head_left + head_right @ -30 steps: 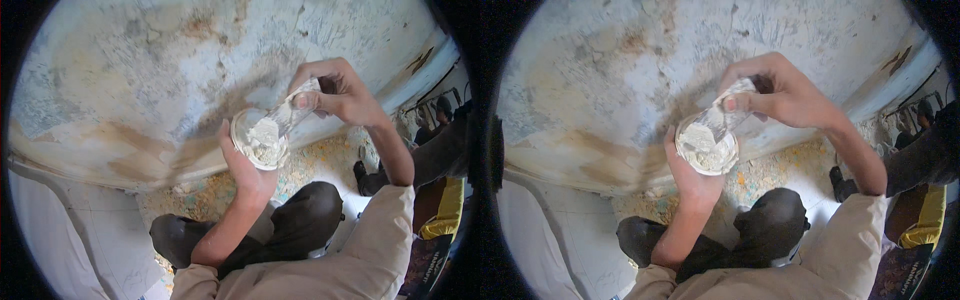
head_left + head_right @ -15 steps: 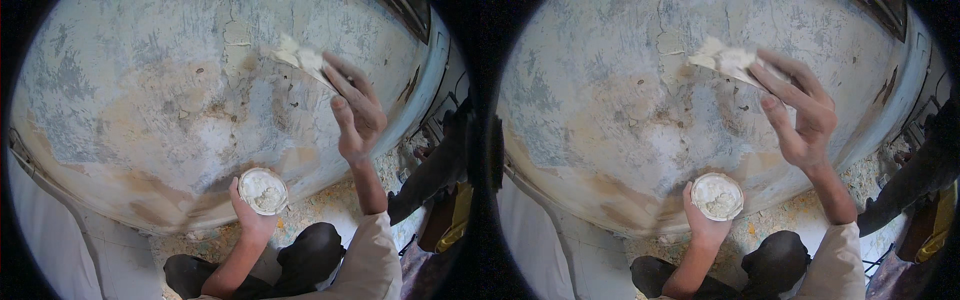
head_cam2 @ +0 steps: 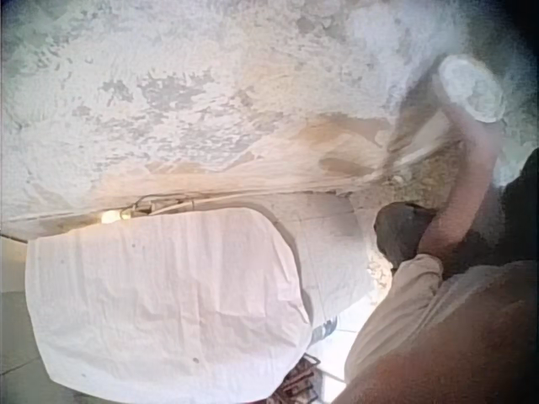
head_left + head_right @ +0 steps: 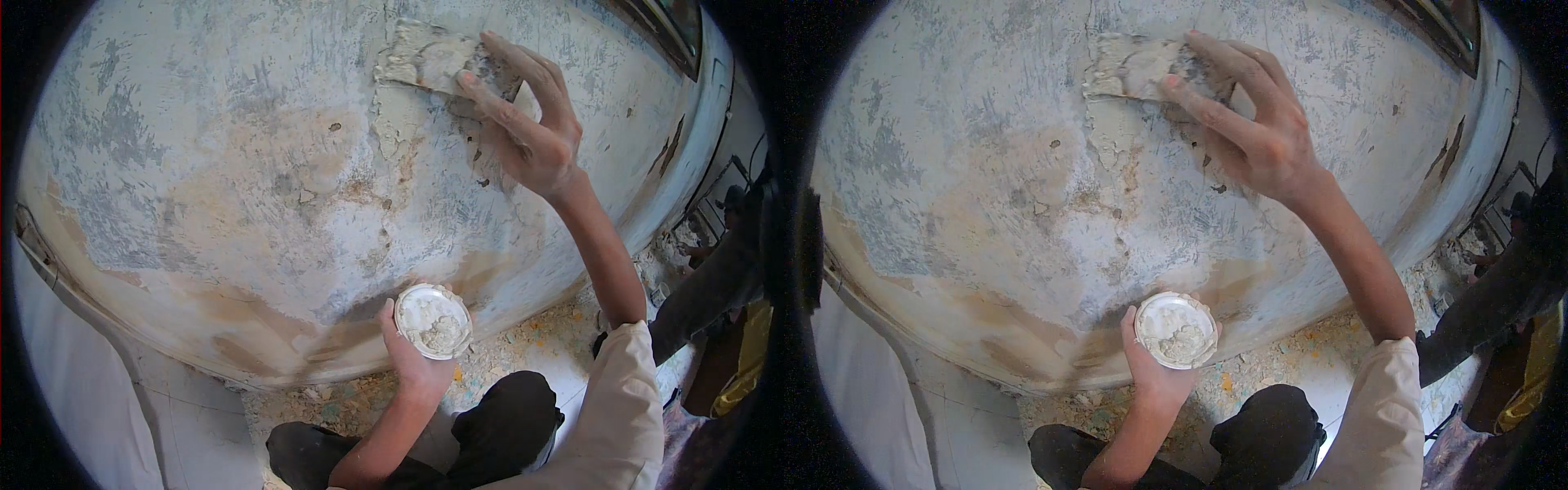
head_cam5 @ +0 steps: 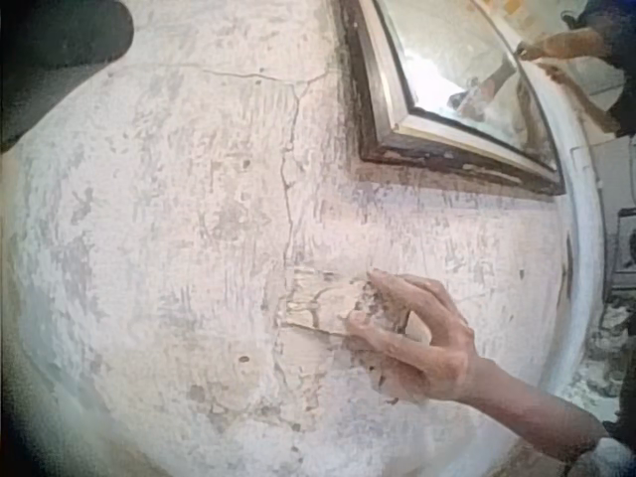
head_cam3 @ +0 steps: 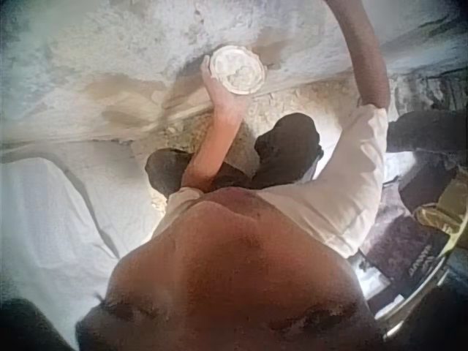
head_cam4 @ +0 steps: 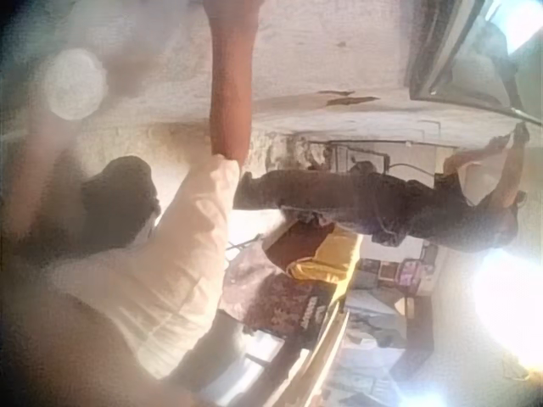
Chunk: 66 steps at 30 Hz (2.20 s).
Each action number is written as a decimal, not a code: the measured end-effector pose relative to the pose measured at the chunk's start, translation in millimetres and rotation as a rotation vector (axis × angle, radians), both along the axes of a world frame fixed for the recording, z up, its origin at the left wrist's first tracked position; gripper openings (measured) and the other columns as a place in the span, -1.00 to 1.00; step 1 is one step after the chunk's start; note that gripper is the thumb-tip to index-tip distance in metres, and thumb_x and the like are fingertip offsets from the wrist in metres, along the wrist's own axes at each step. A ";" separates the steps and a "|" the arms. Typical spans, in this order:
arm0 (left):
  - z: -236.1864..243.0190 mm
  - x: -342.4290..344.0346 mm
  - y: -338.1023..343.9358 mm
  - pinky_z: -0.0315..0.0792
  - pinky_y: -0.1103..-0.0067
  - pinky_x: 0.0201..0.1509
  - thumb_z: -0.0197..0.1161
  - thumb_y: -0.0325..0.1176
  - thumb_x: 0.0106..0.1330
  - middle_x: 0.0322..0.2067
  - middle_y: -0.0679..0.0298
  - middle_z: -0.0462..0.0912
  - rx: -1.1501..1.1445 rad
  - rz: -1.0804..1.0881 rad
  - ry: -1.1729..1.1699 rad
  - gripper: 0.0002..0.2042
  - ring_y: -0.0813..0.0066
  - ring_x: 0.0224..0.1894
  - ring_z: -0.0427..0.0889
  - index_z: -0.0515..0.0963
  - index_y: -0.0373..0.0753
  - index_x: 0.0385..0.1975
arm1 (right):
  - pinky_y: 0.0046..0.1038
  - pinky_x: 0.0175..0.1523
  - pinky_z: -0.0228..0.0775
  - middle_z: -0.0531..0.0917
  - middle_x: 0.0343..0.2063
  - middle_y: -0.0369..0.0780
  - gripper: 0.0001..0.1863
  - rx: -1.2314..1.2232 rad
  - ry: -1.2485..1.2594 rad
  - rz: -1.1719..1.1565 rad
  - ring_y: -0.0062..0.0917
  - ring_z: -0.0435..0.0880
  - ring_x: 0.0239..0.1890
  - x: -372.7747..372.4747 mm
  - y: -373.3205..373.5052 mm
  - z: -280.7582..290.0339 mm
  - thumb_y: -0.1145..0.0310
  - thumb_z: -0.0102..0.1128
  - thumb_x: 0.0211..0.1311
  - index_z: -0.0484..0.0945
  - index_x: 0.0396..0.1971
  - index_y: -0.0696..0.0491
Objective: The person applies putty to a damaged wall using a putty knife to prepare it for painting.
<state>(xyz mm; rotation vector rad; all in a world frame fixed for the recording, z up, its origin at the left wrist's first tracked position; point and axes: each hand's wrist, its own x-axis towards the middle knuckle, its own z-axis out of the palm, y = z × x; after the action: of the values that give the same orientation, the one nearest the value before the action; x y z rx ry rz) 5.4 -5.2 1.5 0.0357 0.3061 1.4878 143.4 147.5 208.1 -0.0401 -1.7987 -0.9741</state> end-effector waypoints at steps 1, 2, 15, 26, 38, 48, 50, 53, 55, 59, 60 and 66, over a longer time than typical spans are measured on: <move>0.7 -0.3 -0.5 0.36 0.00 0.28 -0.18 0.16 0.45 0.04 0.12 0.60 0.001 0.001 0.000 -0.49 0.14 0.11 0.57 0.53 -0.05 0.06 | -0.27 0.13 0.56 0.55 0.23 -0.09 -0.37 -0.003 0.008 -0.048 -0.18 0.58 0.13 5.6 -0.8 0.5 0.58 0.41 -0.12 0.70 0.09 -0.15; 2.0 -0.3 -0.9 0.36 0.00 0.27 -0.18 0.16 0.45 0.04 0.12 0.60 -0.019 0.000 -0.001 -0.49 0.14 0.11 0.56 0.53 -0.05 0.06 | -0.27 0.13 0.56 0.55 0.22 -0.11 -0.37 -0.005 0.015 -0.097 -0.19 0.58 0.13 11.5 -2.0 1.3 0.56 0.42 -0.11 0.71 0.09 -0.16; -2.6 1.9 3.1 0.36 0.02 0.27 -0.22 0.18 0.46 0.07 0.16 0.60 -0.060 0.017 0.020 -0.48 0.14 0.13 0.56 0.52 -0.02 0.10 | -0.34 -0.05 0.65 0.57 0.19 -0.17 -0.39 0.091 -0.100 -0.123 -0.23 0.63 0.02 -12.7 -13.8 10.8 0.53 0.32 -0.13 0.70 0.06 -0.17; -9.1 -3.0 5.3 0.38 0.06 0.25 -0.20 0.16 0.46 0.06 0.14 0.60 -0.023 0.015 0.019 -0.49 0.16 0.11 0.57 0.53 -0.03 0.07 | -0.32 0.02 0.61 0.50 0.27 -0.23 -0.22 -0.043 -0.116 -0.304 -0.26 0.56 0.04 2.5 -10.1 -8.5 0.64 0.28 -0.24 0.65 0.15 -0.20; -0.6 -7.2 -1.0 0.35 0.03 0.27 -0.19 0.15 0.45 0.02 0.17 0.62 -0.049 0.024 0.052 -0.49 0.16 0.09 0.58 0.54 -0.05 0.06 | -0.51 -0.31 0.52 0.69 -0.11 -0.20 -0.62 0.031 0.147 -0.084 -0.51 0.61 -0.27 15.6 -48.3 0.2 0.53 0.45 -0.03 0.78 -0.13 -0.06; 4.8 -12.9 -11.6 0.32 -0.03 0.28 -0.22 0.16 0.46 0.00 0.15 0.62 -0.032 0.046 0.039 -0.47 0.12 0.08 0.58 0.53 -0.08 0.06 | -0.47 -0.43 0.46 0.61 -0.45 -0.25 -0.73 0.154 0.105 -0.120 -0.51 0.60 -0.46 -7.8 -56.0 34.7 0.63 0.35 -0.05 0.74 -0.27 0.12; 4.9 -15.5 -13.5 0.32 -0.04 0.29 -0.22 0.16 0.46 0.00 0.16 0.62 -0.017 0.048 0.026 -0.46 0.13 0.08 0.57 0.53 -0.09 0.07 | -0.45 -0.47 0.45 0.56 -0.48 -0.25 -0.76 0.030 0.031 -0.214 -0.49 0.60 -0.47 -11.8 -63.1 19.0 0.58 0.32 -0.02 0.72 -0.27 0.16; 8.1 -20.9 -16.1 0.31 -0.05 0.29 -0.22 0.17 0.46 0.00 0.16 0.62 -0.023 0.066 0.022 -0.46 0.13 0.08 0.57 0.52 -0.09 0.08 | -0.46 -0.50 0.42 0.53 -0.49 -0.25 -0.77 0.005 -0.061 -0.181 -0.51 0.55 -0.51 -12.5 -69.7 -5.1 0.58 0.28 -0.02 0.70 -0.28 0.20; 7.9 -21.9 -18.3 0.31 -0.05 0.29 -0.22 0.17 0.45 -0.01 0.16 0.62 -0.038 0.082 0.023 -0.46 0.13 0.08 0.57 0.51 -0.09 0.08 | -0.45 -0.51 0.38 0.52 -0.50 -0.25 -0.76 -0.068 -0.109 -0.146 -0.51 0.52 -0.52 -6.2 -77.3 -8.0 0.59 0.32 -0.05 0.69 -0.29 0.21; 3.5 -22.7 -16.9 0.32 -0.06 0.28 -0.23 0.17 0.46 0.00 0.15 0.61 0.007 0.073 0.022 -0.46 0.11 0.08 0.57 0.51 -0.09 0.08 | -0.43 -0.48 0.37 0.57 -0.51 -0.24 -0.75 0.104 0.052 -0.060 -0.47 0.53 -0.53 -4.8 -73.8 24.8 0.56 0.41 -0.06 0.70 -0.28 0.16; 4.6 -21.4 -16.4 0.33 -0.06 0.27 -0.23 0.17 0.46 0.00 0.14 0.61 -0.010 0.067 0.015 -0.46 0.10 0.08 0.57 0.51 -0.09 0.08 | -0.43 -0.48 0.37 0.57 -0.51 -0.24 -0.75 0.104 0.051 -0.061 -0.47 0.53 -0.53 -7.9 -67.5 35.2 0.56 0.41 -0.06 0.70 -0.28 0.16; 4.2 -19.6 -16.1 0.34 -0.05 0.25 -0.23 0.16 0.46 0.01 0.10 0.60 0.039 0.062 0.014 -0.47 0.08 0.08 0.56 0.50 -0.08 0.09 | -0.51 -0.43 0.47 0.70 -0.40 -0.24 -0.60 0.132 -0.019 -0.075 -0.51 0.65 -0.45 -36.3 -65.9 47.5 0.62 0.44 -0.11 0.76 -0.15 0.09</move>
<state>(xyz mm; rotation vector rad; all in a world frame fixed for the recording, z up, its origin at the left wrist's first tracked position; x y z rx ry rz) -14.2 -21.3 5.7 0.0684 0.2922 1.5551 107.1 81.6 255.6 -0.0164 -1.7566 -1.1484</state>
